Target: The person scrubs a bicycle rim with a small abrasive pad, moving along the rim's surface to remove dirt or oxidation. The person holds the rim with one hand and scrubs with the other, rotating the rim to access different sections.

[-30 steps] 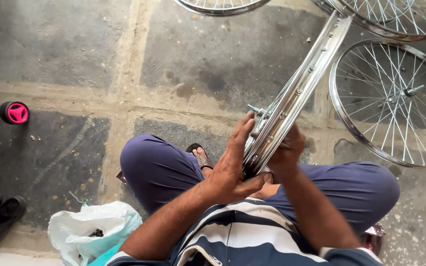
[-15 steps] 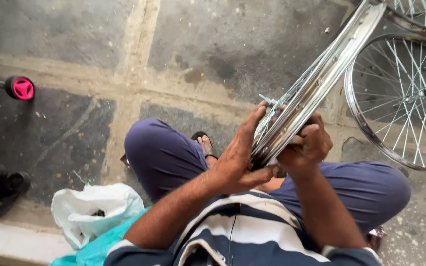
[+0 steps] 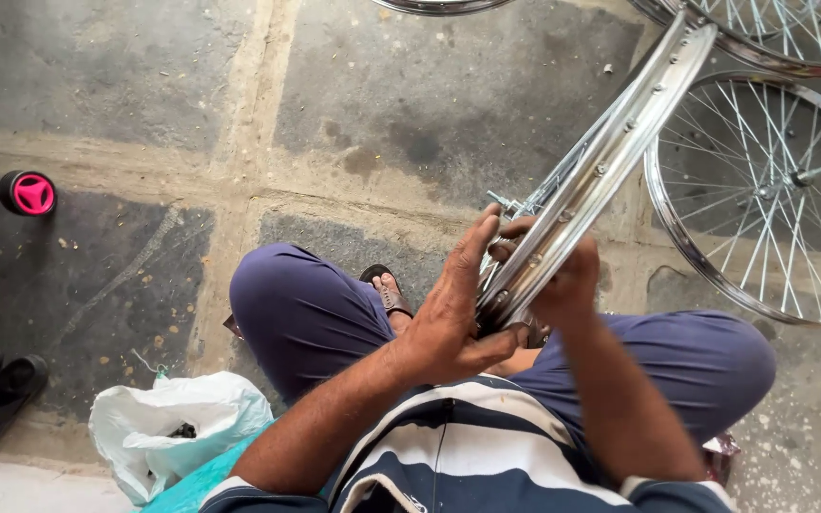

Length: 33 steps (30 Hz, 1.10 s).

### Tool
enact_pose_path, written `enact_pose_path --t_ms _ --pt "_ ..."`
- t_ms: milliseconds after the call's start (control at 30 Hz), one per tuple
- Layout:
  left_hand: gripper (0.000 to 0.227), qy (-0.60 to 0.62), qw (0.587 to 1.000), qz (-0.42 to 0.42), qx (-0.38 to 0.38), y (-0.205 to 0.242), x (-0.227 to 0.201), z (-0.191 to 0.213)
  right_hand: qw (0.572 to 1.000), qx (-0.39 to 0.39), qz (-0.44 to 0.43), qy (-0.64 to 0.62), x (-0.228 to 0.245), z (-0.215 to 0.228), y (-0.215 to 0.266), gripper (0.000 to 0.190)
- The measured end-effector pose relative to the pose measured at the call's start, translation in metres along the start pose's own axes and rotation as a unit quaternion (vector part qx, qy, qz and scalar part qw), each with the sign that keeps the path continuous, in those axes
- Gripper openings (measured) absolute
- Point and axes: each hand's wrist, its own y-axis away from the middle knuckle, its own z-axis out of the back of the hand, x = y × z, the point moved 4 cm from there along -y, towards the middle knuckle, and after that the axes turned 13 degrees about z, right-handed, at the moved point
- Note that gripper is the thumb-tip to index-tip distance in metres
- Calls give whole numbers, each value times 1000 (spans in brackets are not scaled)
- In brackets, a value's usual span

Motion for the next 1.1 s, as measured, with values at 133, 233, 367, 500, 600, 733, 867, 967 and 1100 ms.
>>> enact_pose_path --t_ms 133,233,367,500,600,733,867,967,1100 --pt "113 13 1000 7 14 3 3 0 893 189 -89 -400 24 23 -34 42" --pt "112 14 1000 11 12 2 4 0 978 90 23 -188 32 23 -45 38" --pt "113 18 1000 9 12 2 5 -4 926 -96 221 290 45 -5 -5 47" --pt "112 36 999 19 17 0 3 0 951 -36 268 147 39 8 13 69" --pt "110 27 999 7 20 1 2 1 949 -54 -85 -300 7 41 -4 34" --pt "112 -15 999 -31 13 -2 -4 -4 887 102 -84 -442 19 45 -28 47" --pt "109 -7 1000 -26 8 -1 -2 -3 992 104 4 -67 35 26 -30 44" --pt "108 4 1000 -21 6 -1 -1 -2 972 -28 130 192 53 28 -27 38" --pt "109 -43 999 -20 -6 0 -2 -2 988 129 50 65 39 19 -26 35"
